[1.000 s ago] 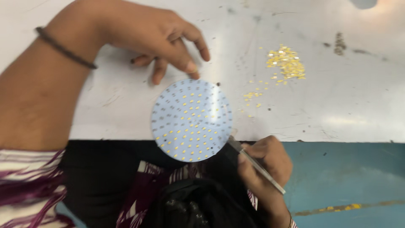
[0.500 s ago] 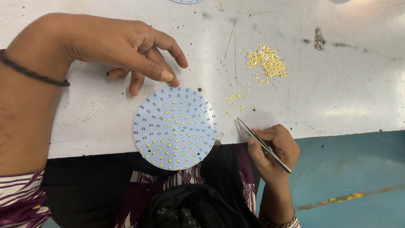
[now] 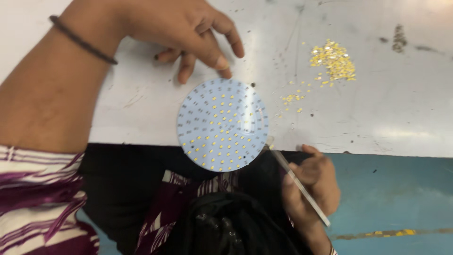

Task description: The person uses tweezers to pick up small yellow LED components from a pile on the table and places them onto designated spots on a circular LED board. The person repeats this process, filling the board with LEDs.

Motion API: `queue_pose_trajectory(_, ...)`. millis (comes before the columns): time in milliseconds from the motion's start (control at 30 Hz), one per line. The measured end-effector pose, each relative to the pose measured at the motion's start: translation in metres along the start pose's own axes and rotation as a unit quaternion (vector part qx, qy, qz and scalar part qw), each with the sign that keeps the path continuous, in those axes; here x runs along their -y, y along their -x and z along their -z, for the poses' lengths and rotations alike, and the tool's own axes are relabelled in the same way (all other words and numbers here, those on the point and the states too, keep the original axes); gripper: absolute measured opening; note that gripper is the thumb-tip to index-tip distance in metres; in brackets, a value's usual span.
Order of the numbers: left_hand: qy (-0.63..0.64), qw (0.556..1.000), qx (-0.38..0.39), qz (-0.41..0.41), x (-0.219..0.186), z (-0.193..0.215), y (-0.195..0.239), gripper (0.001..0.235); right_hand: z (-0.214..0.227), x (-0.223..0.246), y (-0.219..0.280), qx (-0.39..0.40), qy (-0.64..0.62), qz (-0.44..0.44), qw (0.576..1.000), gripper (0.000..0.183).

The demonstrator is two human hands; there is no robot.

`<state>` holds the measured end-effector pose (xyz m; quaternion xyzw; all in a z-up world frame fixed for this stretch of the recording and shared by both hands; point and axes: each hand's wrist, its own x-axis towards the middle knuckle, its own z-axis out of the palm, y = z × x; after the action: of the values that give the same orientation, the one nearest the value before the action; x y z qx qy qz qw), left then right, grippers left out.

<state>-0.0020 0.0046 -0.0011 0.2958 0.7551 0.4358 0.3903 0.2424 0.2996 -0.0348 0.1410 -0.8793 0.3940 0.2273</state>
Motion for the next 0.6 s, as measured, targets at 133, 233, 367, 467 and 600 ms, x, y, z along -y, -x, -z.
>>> queue_pose_trajectory(133, 0.001, 0.999, -0.023, -0.036, -0.001, -0.004, 0.005, 0.064, -0.007, 0.014, 0.012, 0.05, -0.009, 0.038, 0.998, 0.014)
queue_pose_trajectory(233, -0.004, 0.999, -0.03, -0.033, -0.003, -0.004, 0.006, 0.064, -0.01, 0.016, 0.014, 0.044, 0.003, 0.039, 0.998, 0.016)
queue_pose_trajectory(367, -0.006, 0.999, -0.033, -0.04, -0.005, -0.005, 0.007, 0.064, -0.011, 0.017, 0.015, 0.045, 0.016, 0.034, 0.998, 0.016)
queue_pose_trajectory(467, -0.006, 0.999, -0.031, -0.044, -0.004, -0.005, 0.007, 0.063, -0.013, 0.019, 0.015, 0.051, 0.016, 0.03, 0.998, 0.016)
queue_pose_trajectory(600, 0.004, 0.999, -0.026, -0.04, -0.003, -0.005, 0.004, 0.062, -0.015, 0.021, 0.014, 0.051, 0.021, 0.026, 0.998, 0.016)
